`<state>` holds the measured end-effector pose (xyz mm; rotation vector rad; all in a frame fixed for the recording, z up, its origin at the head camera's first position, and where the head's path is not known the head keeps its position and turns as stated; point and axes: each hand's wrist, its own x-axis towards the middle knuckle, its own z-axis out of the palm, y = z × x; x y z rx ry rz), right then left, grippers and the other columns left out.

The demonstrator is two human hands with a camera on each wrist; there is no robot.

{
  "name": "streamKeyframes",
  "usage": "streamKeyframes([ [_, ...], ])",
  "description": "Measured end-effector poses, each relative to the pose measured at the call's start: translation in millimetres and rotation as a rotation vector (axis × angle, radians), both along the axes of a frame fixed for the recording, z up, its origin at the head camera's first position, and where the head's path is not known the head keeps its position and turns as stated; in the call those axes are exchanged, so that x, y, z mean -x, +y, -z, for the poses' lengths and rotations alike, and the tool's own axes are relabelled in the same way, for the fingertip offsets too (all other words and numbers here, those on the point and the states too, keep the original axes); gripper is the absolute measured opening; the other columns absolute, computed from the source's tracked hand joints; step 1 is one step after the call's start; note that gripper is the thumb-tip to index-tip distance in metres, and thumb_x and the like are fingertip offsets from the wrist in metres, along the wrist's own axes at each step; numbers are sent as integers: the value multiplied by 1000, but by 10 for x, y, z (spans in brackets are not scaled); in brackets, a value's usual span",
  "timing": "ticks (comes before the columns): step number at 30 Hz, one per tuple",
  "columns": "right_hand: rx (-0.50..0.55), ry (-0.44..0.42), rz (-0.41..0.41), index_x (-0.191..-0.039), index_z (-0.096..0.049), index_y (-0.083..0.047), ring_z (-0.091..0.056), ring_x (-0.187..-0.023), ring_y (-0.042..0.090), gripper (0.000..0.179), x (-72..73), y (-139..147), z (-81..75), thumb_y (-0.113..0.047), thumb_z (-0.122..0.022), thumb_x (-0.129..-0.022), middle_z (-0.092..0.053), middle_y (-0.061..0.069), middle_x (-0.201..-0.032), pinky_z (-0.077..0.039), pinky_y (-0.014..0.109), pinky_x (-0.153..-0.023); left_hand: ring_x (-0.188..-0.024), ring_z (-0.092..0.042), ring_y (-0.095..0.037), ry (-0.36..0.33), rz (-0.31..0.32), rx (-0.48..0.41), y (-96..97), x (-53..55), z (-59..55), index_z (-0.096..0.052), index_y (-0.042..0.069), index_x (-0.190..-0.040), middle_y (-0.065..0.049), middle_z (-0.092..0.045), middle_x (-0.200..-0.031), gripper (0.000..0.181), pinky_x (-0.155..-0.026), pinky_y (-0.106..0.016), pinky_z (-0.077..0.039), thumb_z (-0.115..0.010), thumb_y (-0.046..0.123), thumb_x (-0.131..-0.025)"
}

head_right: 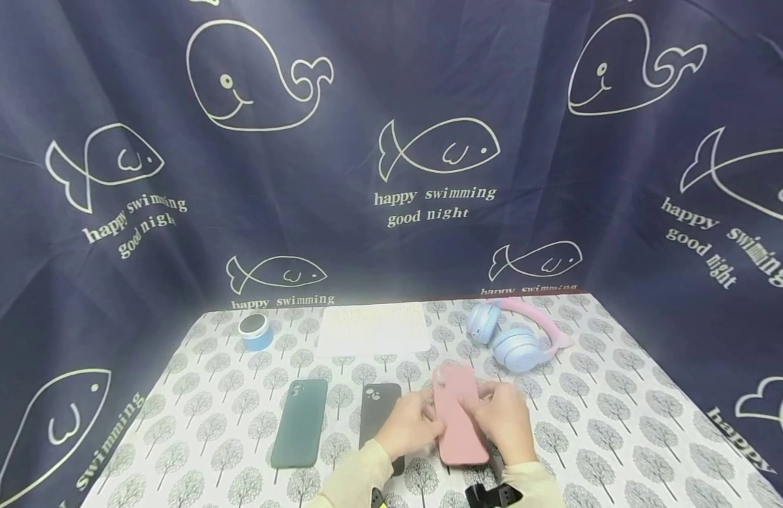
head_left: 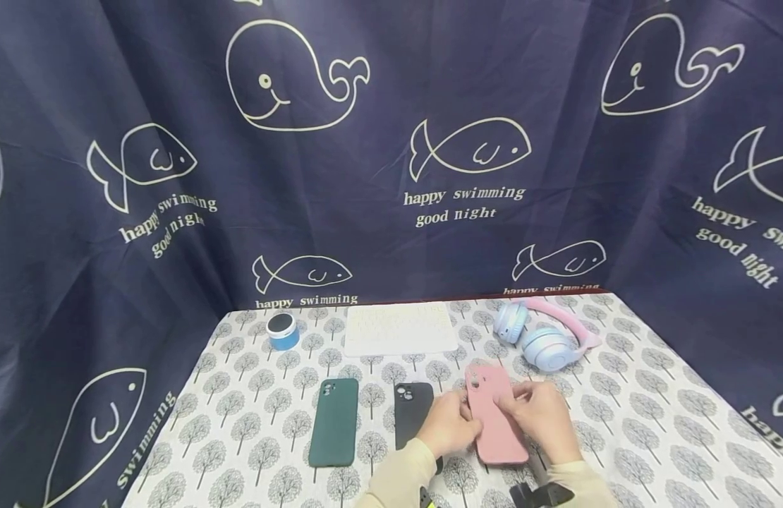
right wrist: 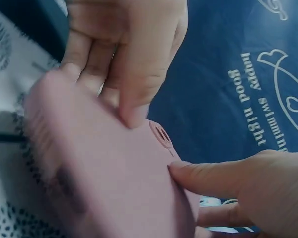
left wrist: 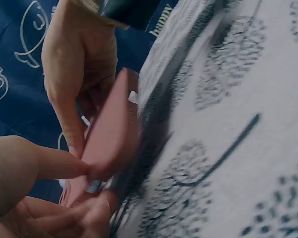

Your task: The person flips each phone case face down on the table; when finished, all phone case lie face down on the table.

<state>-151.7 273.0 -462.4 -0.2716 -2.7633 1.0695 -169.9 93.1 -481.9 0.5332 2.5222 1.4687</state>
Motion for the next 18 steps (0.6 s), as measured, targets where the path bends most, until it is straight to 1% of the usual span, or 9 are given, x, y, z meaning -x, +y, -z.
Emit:
streamKeyframes([
  [2, -34, -22, 1, -85, -73, -1, -61, -70, 25, 30, 5, 7, 34, -29, -80, -78, -69, 10, -77, -48, 38, -60, -58, -51, -4, 5, 9, 12, 12, -29, 6, -67, 5, -93, 7, -59, -71, 18, -61, -20, -46, -74, 5, -76],
  [3, -49, -29, -4, -84, -73, -2, -62, -72, 25, 29, 7, 10, 50, -29, -80, -78, -69, 12, -80, -48, 39, -61, -59, -51, -4, 0, 13, 14, 19, -43, 15, -66, 6, -96, 8, -56, -68, 22, -61, -21, -46, -74, 5, -75],
  [4, -59, -40, -4, -83, -73, -3, -62, -72, 26, 28, 8, 11, 64, -29, -80, -78, -69, 13, -80, -47, 39, -61, -60, -51, -4, 6, 15, 18, 24, -55, 21, -66, 8, -95, 8, -56, -69, 22, -62, -21, -46, -74, 4, -75],
  [5, -62, -50, -4, -82, -73, -3, -62, -72, 26, 27, 9, 11, 77, -29, -80, -79, -69, 14, -80, -47, 40, -61, -62, -53, -4, 12, 17, 17, 31, -66, 29, -67, 8, -99, 8, -58, -70, 25, -64, -21, -48, -74, 4, -75],
  [9, -90, -81, 0, -84, -72, -4, -62, -71, 29, 28, 13, 8, 112, -31, -79, -79, -69, 17, -83, -47, 43, -61, -79, -53, -5, 81, 3, 93, 65, -91, 54, -69, 9, -111, 7, -60, -83, 35, -81, -30, -49, -74, 10, -76],
  [12, -114, -85, 9, -86, -71, -3, -64, -73, 33, 30, 19, 3, 140, -31, -80, -78, -69, 22, -86, -49, 48, -63, -88, -50, -8, 114, -6, 160, 95, -106, 60, -70, 9, -117, 6, -58, -91, 40, -91, -36, -46, -74, 13, -78],
  [14, -121, -84, 12, -87, -70, -2, -64, -75, 36, 31, 25, 2, 158, -30, -80, -78, -69, 25, -89, -49, 51, -65, -92, -55, -11, 121, -16, 188, 115, -113, 65, -69, 8, -118, 3, -60, -95, 40, -94, -39, -47, -74, 14, -78],
  [16, -122, -91, 13, -87, -70, -1, -64, -75, 37, 31, 33, 9, 178, -29, -80, -77, -68, 25, -88, -49, 52, -66, -101, -59, -18, 115, -19, 204, 137, -114, 81, -69, 6, -118, -1, -64, -101, 40, -98, -42, -47, -74, 16, -79],
  [18, -125, -102, 14, -92, -70, 1, -64, -77, 39, 35, 39, 19, 182, -30, -79, -77, -68, 26, -91, -50, 53, -67, -103, -60, -21, 126, -23, 219, 152, -105, 98, -69, 6, -117, -2, -64, -103, 40, -98, -42, -47, -75, 17, -79],
])
